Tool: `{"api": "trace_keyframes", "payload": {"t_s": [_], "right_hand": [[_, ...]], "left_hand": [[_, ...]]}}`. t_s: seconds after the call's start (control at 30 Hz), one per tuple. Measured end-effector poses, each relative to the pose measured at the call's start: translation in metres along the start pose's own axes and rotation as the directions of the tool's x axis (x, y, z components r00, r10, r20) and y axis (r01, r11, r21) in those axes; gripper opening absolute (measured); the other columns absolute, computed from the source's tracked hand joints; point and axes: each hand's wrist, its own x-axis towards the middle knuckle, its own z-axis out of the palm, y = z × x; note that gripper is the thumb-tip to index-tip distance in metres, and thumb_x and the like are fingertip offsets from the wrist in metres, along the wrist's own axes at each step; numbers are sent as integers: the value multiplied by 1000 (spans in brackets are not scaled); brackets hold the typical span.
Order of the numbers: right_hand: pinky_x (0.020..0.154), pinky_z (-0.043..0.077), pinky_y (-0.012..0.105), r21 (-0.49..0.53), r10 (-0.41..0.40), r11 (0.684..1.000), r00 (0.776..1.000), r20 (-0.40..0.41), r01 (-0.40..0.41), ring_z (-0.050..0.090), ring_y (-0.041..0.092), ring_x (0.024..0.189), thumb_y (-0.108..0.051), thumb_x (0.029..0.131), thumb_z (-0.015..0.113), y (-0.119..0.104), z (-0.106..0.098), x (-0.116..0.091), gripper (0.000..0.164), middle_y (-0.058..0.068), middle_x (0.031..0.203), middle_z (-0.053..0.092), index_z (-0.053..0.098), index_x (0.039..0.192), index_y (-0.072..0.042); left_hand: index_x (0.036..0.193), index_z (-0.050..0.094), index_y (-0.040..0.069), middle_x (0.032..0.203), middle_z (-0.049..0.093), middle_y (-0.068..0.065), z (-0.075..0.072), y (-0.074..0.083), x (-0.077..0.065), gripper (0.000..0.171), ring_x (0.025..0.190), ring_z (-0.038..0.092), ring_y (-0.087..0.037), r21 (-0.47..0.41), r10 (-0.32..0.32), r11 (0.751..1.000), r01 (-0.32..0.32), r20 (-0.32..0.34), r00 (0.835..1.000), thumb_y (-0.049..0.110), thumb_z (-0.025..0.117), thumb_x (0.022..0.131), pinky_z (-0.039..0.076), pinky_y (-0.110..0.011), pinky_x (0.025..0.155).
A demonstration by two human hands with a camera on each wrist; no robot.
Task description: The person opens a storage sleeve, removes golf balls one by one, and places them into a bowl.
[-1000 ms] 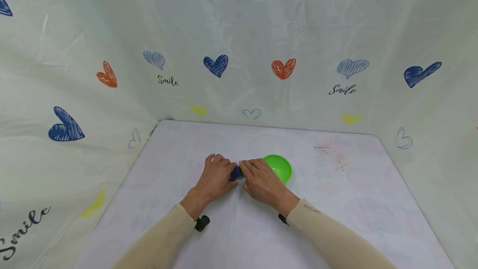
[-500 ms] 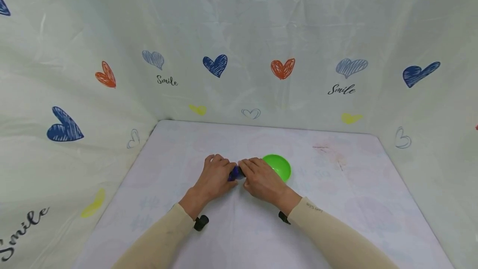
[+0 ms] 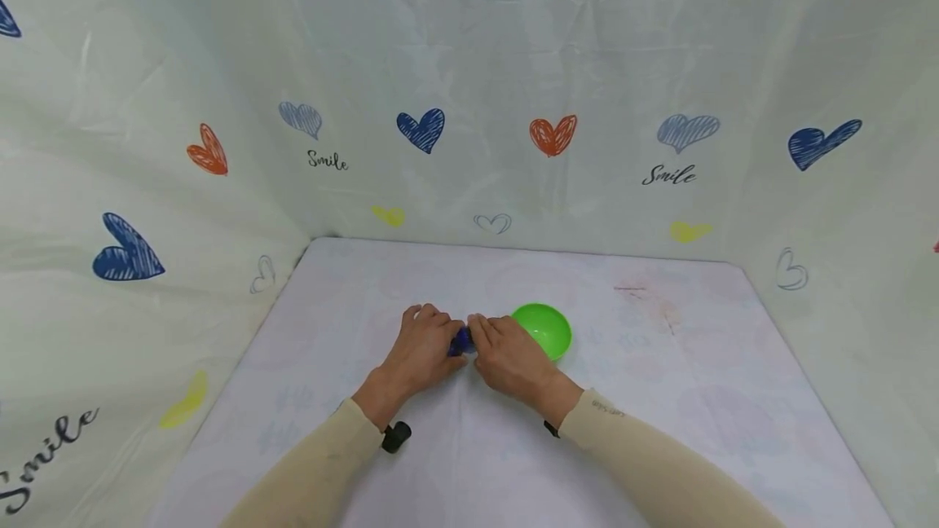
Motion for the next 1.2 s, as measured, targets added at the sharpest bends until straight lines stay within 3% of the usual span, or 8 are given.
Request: {"api": "trace_keyframes", "payload": {"t_s": [0.33,0.57,0.77,0.97,1.2], "right_hand": [[103,56,32,35,44,998,996,80,-47,71,21,122,-22,95,76,-4,-3,2,59,16,136,71,55,142,7],[103,54,38,143,33,989,994,107,-48,70,23,118,-25,93,75,10,-11,2,53,11,132,73,64,137,2],[100,49,44,182,63,980,990,128,-86,65,24,114,-39,96,68,18,-17,1,50,3,123,77,69,135,-8],[93,48,39,262,82,957,981,175,-127,61,20,104,-52,98,71,19,-19,0,54,0,111,79,71,129,-8],[90,49,30,334,-4,942,994,105,-31,56,17,95,-44,96,75,20,-19,0,46,0,101,76,71,120,-5]], "left_hand": [[128,73,7,117,74,-7,0,-1,2,55,116,59,-28,-23,-11,1000,11,1,1000,40,87,87,40,-59,114],[131,72,9,118,74,-6,2,-2,3,56,116,58,-27,-28,-6,1000,7,26,1000,40,87,87,40,-59,113],[131,72,11,117,74,-4,4,-3,0,55,115,59,-26,-32,16,999,-15,28,999,38,88,86,41,-59,113],[133,71,12,119,73,-4,4,-3,-3,54,115,58,-26,-58,49,997,-47,27,998,35,88,86,39,-60,114],[134,70,13,120,72,-2,-1,-6,-3,54,117,60,-25,-73,87,994,-81,80,993,35,87,88,37,-58,117]]}}
